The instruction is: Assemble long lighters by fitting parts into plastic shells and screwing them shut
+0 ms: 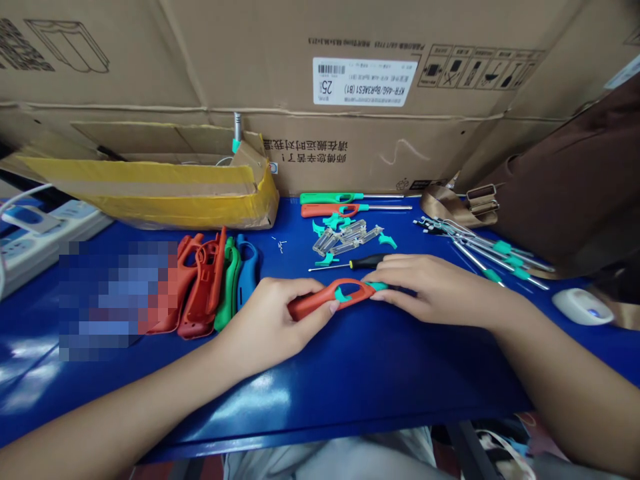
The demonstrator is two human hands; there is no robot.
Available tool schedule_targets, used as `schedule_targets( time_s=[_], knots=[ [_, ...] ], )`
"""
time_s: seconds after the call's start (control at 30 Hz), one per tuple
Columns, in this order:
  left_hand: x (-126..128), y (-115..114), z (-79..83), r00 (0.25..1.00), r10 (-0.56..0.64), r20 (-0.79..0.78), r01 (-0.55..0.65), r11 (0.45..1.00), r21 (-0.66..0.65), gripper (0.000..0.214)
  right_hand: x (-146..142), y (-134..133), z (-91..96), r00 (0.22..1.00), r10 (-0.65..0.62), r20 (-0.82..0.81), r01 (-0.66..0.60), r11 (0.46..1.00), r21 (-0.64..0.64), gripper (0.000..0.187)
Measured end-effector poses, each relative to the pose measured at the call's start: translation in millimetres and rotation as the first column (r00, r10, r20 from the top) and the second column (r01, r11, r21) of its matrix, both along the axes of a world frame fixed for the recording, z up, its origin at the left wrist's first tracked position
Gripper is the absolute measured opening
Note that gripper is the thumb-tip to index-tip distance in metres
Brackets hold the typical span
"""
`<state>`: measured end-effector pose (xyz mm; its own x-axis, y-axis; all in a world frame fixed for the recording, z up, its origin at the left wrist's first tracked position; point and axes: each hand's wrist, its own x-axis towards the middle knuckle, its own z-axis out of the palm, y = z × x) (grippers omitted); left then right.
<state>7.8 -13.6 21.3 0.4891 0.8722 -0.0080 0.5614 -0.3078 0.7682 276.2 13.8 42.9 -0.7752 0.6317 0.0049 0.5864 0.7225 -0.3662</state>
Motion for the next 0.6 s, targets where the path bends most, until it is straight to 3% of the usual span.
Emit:
schedule_targets(
  time_s=[0.17,0.23,0.33,0.47,0.6],
  knots=[
    [1,3,0.4,0.981,0.115,0.154,-0.056,0.938,-0.341,0.037,4,-1,2.6,1.0,-0.017,0.026,0.016,1.0,0.027,0.029],
    [3,4,0.1,0.969,0.152,0.194,-0.045,0.884,-0.466,0.037,3,-1,0.8,0.999,0.015,0.028,-0.016,0.998,0.062,0.028],
    [4,4,-0.2,0.949,0.22,0.226,-0.021,0.759,-0.651,0.04,2,0,-3.2,0.998,0.053,0.021,-0.055,0.987,0.15,0.027],
    [4,5,1.3,0.917,0.304,0.257,0.009,0.629,-0.777,0.043,0,1,-8.1,0.994,0.098,-0.038,-0.084,0.961,0.262,0.026],
    [1,8,2.5,0.894,0.345,0.285,0.041,0.571,-0.82,0.04,-2,0,-12.1,0.982,0.146,-0.117,-0.09,0.917,0.39,0.024]
  ],
)
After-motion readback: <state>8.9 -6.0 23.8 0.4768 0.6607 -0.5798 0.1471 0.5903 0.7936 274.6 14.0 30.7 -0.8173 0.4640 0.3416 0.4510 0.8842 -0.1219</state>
